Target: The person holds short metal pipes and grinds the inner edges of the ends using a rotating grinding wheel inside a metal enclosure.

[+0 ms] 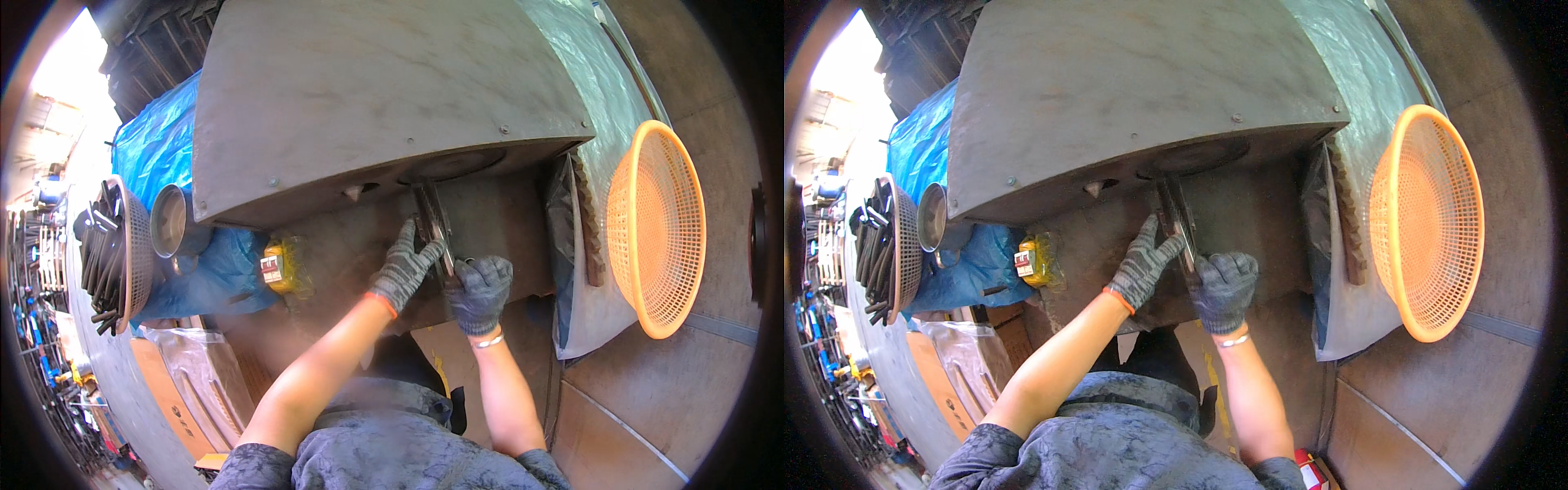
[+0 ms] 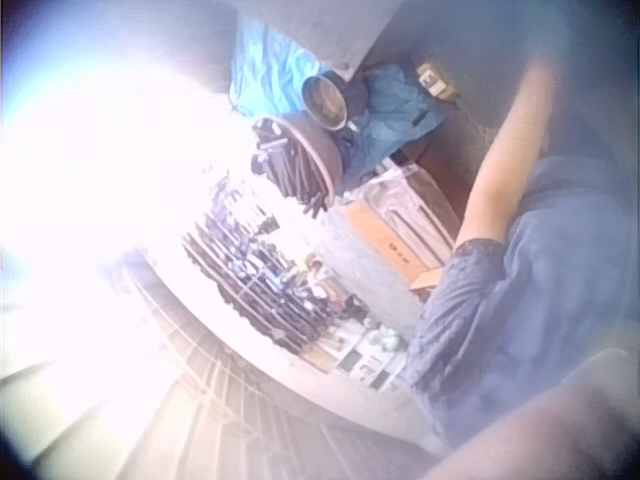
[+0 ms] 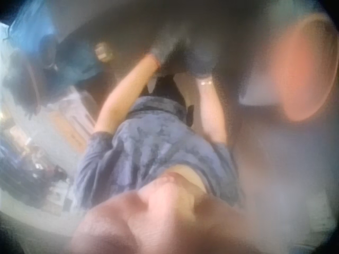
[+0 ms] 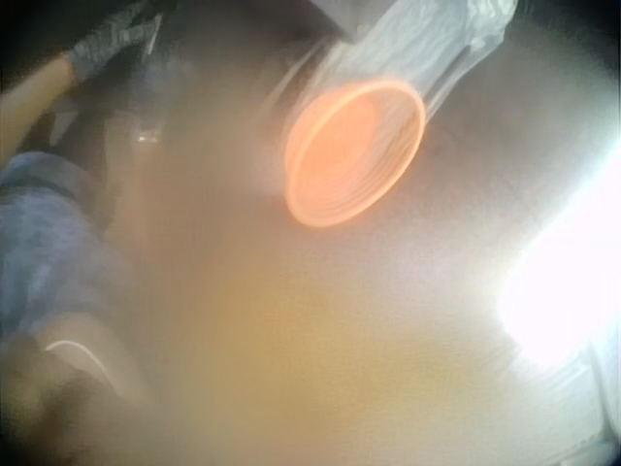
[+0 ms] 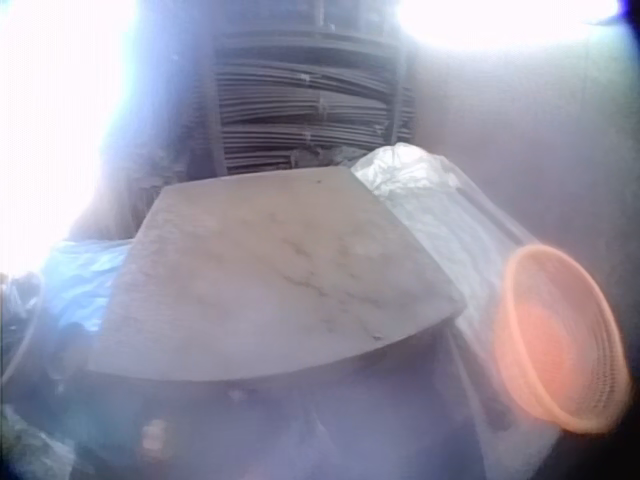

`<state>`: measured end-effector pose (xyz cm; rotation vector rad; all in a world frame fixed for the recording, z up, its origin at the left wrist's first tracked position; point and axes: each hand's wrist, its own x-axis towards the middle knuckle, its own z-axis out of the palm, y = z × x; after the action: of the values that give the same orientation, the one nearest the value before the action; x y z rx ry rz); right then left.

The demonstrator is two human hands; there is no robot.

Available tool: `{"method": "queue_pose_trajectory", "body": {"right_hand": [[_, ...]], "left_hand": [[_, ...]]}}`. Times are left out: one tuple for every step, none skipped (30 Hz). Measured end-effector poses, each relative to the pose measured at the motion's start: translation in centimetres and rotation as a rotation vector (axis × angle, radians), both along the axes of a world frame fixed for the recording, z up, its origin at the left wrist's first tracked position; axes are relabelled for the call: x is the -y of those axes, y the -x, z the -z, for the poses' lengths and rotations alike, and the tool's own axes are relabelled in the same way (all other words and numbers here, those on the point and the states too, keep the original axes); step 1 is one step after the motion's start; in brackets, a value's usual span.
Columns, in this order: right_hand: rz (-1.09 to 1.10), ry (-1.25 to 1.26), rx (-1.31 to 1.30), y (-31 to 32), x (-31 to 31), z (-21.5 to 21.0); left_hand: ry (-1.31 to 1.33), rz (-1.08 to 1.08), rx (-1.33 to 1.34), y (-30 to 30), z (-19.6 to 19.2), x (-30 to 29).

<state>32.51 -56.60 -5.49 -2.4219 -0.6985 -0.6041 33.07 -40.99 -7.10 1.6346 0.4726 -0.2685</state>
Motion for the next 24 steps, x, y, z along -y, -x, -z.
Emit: {"method": "queue_pose_trajectory", "body": {"right_hand": [[0.016, -0.082, -0.064, 1.5, 0.1, 0.0], [0.026, -0.166, -0.13, 3.2, -0.2, 0.0], [0.034, -0.249, -0.197, 4.1, -0.9, 0.0], [-0.007, -0.254, -0.114, 4.3, -1.8, -0.7], [-0.03, -0.255, -0.148, 4.6, -2.6, -0.7], [-0.054, -0.255, -0.183, 5.0, -3.3, -0.6], [-0.079, -0.253, -0.213, 5.3, -3.8, -0.6], [-0.09, -0.251, -0.284, 5.9, -3.8, -0.2], [-0.069, -0.342, -0.451, 6.2, -4.1, -0.4], [-0.048, -0.428, -0.618, 6.5, -4.6, -0.7], [-0.026, -0.514, -0.785, 6.7, -5.1, -1.2], [-0.095, -0.729, -0.895, 6.8, -5.7, -2.0], [-0.096, -0.729, -0.912, 6.7, -6.1, -1.6], [-0.097, -0.729, -0.929, 6.5, -6.5, -0.9], [-0.098, -0.73, -0.945, 6.2, -6.8, -0.4], [-0.084, -0.7, -1.066, 5.8, -7.0, -0.8], [-0.091, -0.671, -1.078, 5.6, -7.2, -0.5], [-0.099, -0.642, -1.091, 5.6, -7.4, 0.1], [-0.108, -0.614, -1.101, 5.5, -7.5, 0.4], [-0.095, -0.611, -1.121, 5.4, -7.7, 0.3], [-0.081, -0.607, -1.14, 5.3, -7.8, 0.2], [-0.066, -0.605, -1.159, 5.3, -8.0, 0.1], [-0.06, -0.59, -1.158, 5.2, -8.1, -0.1], [-0.054, -0.574, -1.157, 5.1, -8.3, -0.3]], "left_hand": [[0.077, -0.081, 0.021, 0.8, -0.1, 0.3], [0.152, -0.17, 0.042, 1.7, -0.4, 0.2], [0.226, -0.259, 0.064, 2.2, -0.8, 0.0], [0.386, -0.259, 0.088, 2.4, -2.3, -0.8], [0.535, -0.289, 0.068, 2.7, -2.4, -1.5], [0.685, -0.319, 0.048, 3.1, -2.4, -2.2], [0.839, -0.348, 0.031, 3.3, -2.5, -2.7], [0.817, -0.371, 0.046, 3.3, -2.6, -3.1], [0.796, -0.372, 0.035, 3.3, -2.6, -3.6], [0.78, -0.374, 0.024, 3.3, -2.6, -4.1], [0.763, -0.376, 0.013, 3.3, -2.4, -4.4], [0.779, -0.37, 0.019, 3.4, -1.8, -4.6], [0.797, -0.366, 0.024, 3.5, -1.2, -4.7], [0.814, -0.361, 0.029, 3.6, -0.7, -4.8], [0.802, -0.364, 0.021, 3.7, -0.4, -5.0], [0.791, -0.367, 0.011, 3.5, -0.5, -5.2], [0.779, -0.37, 0.001, 3.4, -0.8, -5.4], [0.776, -0.369, -0.038, 3.4, -1.3, -5.7], [0.785, -0.354, -0.03, 3.5, -1.2, -5.8], [0.795, -0.338, -0.022, 3.5, -1.0, -5.9], [0.805, -0.322, -0.013, 3.6, -0.9, -6.1], [0.8, -0.324, -0.021, 3.6, -1.0, -6.1], [0.796, -0.326, -0.028, 3.6, -1.1, -6.2], [0.792, -0.328, -0.035, 3.5, -1.2, -6.3]]}}
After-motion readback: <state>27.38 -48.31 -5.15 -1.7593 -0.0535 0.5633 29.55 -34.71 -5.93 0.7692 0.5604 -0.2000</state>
